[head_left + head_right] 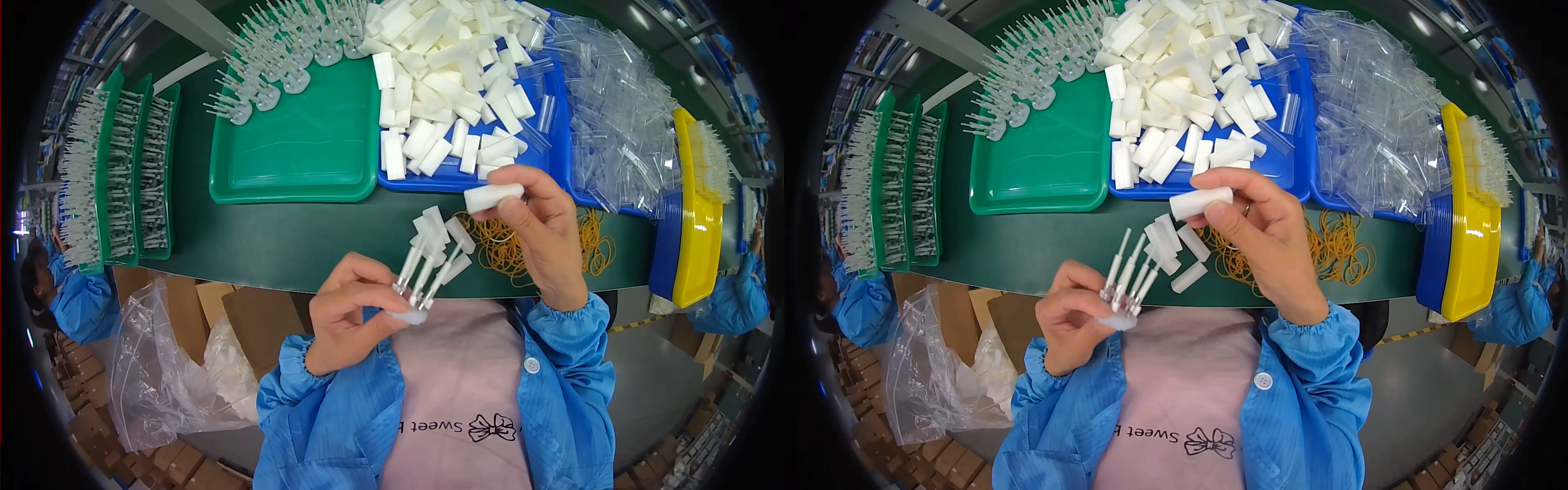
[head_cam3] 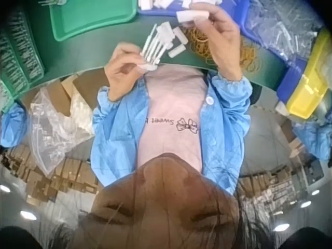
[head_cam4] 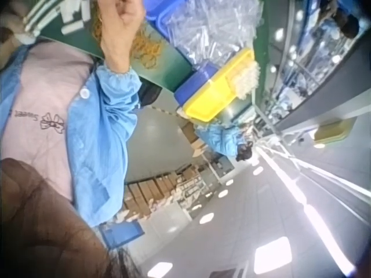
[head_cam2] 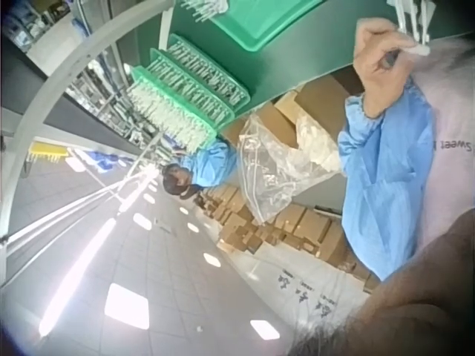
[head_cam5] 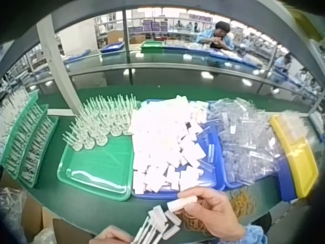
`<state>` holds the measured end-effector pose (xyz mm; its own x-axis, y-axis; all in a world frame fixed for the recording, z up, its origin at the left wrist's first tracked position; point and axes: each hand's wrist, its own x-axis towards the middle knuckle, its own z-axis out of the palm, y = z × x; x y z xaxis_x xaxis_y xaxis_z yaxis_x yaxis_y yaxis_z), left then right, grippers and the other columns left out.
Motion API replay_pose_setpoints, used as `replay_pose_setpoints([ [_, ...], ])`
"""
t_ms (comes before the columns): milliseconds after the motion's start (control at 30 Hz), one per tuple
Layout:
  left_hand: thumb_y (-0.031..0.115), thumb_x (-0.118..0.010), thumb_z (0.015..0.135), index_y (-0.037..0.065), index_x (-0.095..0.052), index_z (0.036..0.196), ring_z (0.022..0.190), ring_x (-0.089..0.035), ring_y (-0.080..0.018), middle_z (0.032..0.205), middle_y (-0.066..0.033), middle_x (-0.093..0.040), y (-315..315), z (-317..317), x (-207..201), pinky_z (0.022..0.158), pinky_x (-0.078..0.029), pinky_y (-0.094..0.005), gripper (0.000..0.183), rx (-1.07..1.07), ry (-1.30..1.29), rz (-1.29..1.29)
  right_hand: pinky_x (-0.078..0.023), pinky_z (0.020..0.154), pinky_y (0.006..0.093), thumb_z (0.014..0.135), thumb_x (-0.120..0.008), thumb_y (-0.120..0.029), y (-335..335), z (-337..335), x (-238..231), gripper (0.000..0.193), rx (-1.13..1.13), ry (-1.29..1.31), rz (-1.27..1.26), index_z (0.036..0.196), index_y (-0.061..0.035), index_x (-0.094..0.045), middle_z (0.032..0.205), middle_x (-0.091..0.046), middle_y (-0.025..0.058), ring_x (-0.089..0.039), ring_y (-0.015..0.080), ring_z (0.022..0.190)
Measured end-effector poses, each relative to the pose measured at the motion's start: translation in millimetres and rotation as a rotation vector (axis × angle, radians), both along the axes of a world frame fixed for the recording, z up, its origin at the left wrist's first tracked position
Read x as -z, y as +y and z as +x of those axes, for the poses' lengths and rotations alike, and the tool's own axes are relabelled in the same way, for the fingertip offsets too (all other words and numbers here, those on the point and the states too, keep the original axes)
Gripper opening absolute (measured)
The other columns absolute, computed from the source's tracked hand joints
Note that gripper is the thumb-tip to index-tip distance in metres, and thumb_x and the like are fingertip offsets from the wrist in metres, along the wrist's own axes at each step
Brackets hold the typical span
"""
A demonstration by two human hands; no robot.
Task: The person assembles parts by placing foam pieces onto the prongs of a base, sliding transparent sleeves over the foam pieces, securing the bundle with a rubber band, and setting the completed assembly onto a tray.
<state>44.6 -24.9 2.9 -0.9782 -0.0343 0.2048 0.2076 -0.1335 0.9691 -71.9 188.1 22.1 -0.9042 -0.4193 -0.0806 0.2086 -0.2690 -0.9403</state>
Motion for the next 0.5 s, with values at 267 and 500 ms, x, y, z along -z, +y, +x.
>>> replay_pose_setpoints([
  [267,0.004,-0.076,0.074,0.003,-0.070,0.091,0.081,-0.058,-0.0154,0.093,-0.0101,-0.057,6.8,-1.1,-4.2,0.071,-0.048,-0.0250,0.018,0.039,-0.002,0.006,-0.045,0.079,0.0230,0.092,-0.060,-0.016,2.9,3.1,4.4,0.019,-0.070,-0.074,0.013,0.103,-0.0004,-0.057,0.094,-0.060,0.0041,-0.056,0.0086,0.087],
  [500,0.004,-0.077,0.072,0.004,-0.070,0.092,0.081,-0.058,-0.0151,0.093,-0.0092,-0.057,6.2,-4.4,-5.5,0.070,-0.047,-0.0247,0.021,0.109,-0.036,-0.025,-0.041,0.077,0.0213,0.091,-0.061,-0.015,2.8,0.8,8.5,0.019,-0.136,-0.020,-0.018,0.104,-0.0023,-0.055,0.094,-0.056,0.0015,-0.051,0.0066,0.086],
])
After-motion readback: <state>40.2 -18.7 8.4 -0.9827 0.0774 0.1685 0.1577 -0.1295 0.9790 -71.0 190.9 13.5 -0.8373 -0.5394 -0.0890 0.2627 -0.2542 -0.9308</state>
